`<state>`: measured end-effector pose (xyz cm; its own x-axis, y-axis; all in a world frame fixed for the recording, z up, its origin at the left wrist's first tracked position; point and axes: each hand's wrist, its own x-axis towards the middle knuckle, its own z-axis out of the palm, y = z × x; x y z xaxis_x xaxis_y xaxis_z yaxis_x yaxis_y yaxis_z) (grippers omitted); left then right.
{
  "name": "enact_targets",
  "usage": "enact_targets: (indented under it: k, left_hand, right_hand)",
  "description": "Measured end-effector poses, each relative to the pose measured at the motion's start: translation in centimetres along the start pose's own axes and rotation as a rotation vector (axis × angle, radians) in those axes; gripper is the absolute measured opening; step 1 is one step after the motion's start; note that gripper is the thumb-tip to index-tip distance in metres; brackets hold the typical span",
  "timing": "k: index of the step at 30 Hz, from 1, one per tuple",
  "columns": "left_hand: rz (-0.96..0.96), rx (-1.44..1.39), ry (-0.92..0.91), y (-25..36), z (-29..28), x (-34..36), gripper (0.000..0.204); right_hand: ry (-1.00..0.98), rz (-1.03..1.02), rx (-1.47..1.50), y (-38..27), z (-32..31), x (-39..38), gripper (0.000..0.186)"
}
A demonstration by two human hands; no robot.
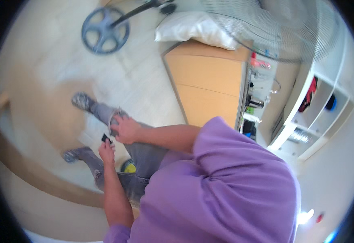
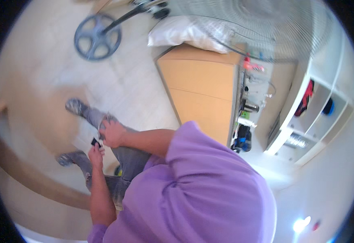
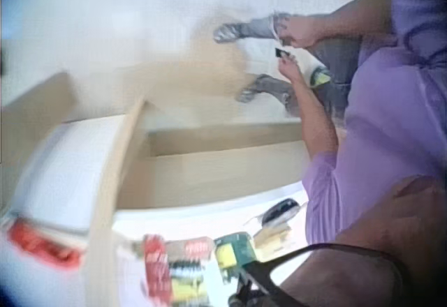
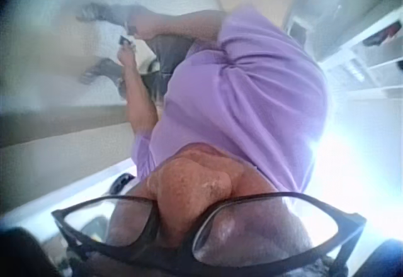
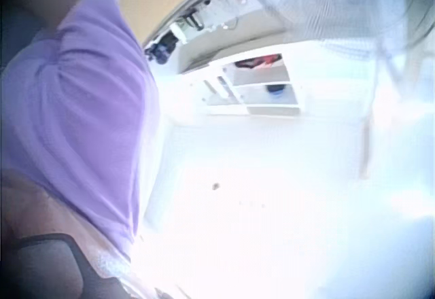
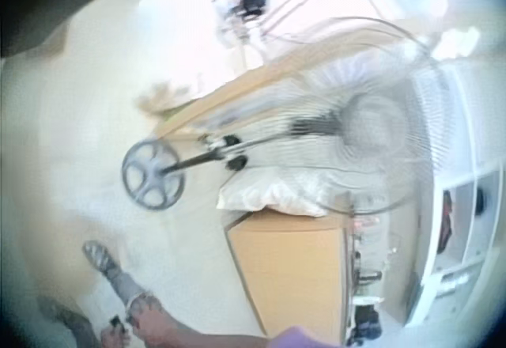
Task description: The person organizes paint supplies on a countertop, then uses a syringe to draw liquid from a bottle and inject it into a paint can. They handle a cloth, paintbrush, and various containers while preparing materials.
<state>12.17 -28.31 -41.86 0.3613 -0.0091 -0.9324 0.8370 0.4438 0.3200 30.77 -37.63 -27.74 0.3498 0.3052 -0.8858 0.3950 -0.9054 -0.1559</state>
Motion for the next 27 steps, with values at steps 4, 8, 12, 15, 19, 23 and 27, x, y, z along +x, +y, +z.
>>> enact_targets:
  k: [4,8,12,15,19,23,27]
  left_hand:
    - [0.051,0.032,-0.019,6.0,-2.8,-7.7,0.029]
    - [0.211,0.278,0.094,11.5,-12.3,-12.4,0.033]
    - [0.083,0.363,0.092,14.5,-16.3,-15.1,0.030]
    - [0.025,0.354,0.069,16.4,-15.0,-17.7,0.029]
    - [0.295,0.728,-0.105,15.7,-4.3,-21.9,0.036]
    - [0.496,1.049,-0.283,14.1,10.5,-25.1,0.046]
    - [0.507,0.941,-0.408,11.1,22.7,-30.8,0.046]
  right_hand:
    - [-0.151,0.046,-0.004,1.6,2.8,-5.7,0.071]
    - [-0.070,0.273,0.149,3.5,15.2,-5.5,0.076]
    - [-0.208,0.074,0.331,7.7,17.3,-11.4,0.068]
    - [-0.240,-0.047,0.429,10.2,16.9,-13.7,0.063]
    - [0.045,-0.067,0.499,13.7,14.0,-24.7,0.053]
    - [0.298,-0.102,0.589,16.8,15.5,-26.3,0.054]
    - [0.473,-0.208,1.072,20.2,14.7,-25.8,0.057]
